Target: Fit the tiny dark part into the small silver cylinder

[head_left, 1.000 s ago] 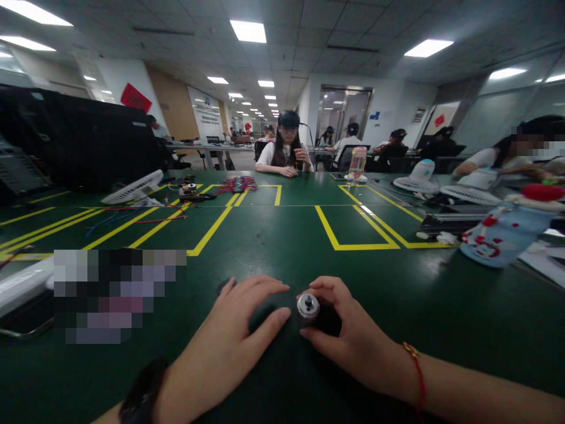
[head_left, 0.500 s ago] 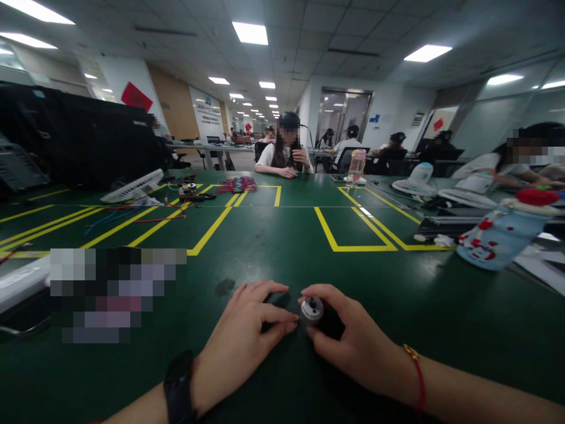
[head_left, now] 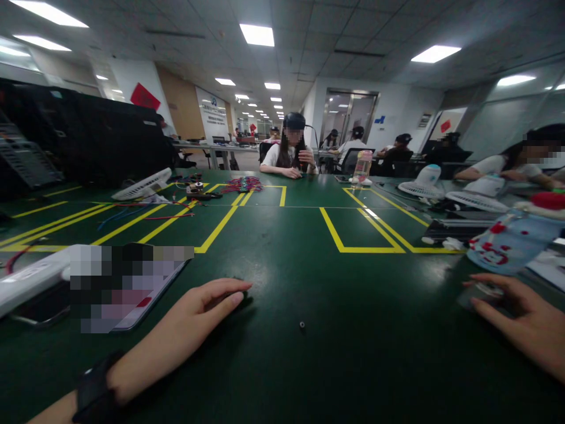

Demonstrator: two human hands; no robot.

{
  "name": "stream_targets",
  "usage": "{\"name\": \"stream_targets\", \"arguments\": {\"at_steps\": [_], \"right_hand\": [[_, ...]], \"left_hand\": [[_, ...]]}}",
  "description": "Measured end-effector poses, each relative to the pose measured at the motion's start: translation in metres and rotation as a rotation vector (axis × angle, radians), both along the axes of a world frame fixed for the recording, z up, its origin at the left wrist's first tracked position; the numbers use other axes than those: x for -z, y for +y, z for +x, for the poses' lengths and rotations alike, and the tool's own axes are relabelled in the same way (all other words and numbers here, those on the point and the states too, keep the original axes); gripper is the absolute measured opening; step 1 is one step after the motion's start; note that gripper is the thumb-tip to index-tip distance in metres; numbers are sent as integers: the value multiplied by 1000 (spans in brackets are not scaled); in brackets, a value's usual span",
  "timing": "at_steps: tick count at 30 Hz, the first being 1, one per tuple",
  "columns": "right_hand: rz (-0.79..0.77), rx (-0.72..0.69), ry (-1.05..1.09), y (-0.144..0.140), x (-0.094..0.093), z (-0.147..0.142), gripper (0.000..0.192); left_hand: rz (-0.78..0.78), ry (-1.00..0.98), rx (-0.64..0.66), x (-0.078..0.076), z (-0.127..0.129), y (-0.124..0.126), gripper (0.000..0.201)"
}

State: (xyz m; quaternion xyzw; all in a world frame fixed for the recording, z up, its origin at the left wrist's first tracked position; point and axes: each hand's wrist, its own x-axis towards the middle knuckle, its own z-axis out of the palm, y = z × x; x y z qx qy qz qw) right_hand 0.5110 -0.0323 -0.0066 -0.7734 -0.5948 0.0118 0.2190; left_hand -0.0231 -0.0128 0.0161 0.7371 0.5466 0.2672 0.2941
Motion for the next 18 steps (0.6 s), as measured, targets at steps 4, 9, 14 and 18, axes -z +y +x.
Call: {"name": "stream_targets", "arguments": {"at_steps": [4, 9, 14, 18], "right_hand": [[286, -44, -293, 1, 1, -6, 67], [394, -649, -292, 4, -14, -137, 51], [-3, -997, -5, 9, -12, -255, 26], [-12, -964, 135, 20, -20, -243, 23]], "left_hand": [[-33, -41, -58, -2, 1, -2, 34], [-17, -25, -65, 5, 7, -1, 33], [37, -2, -28, 9, 2, -2, 31], [31, -1, 2, 9, 1, -2, 32]]}}
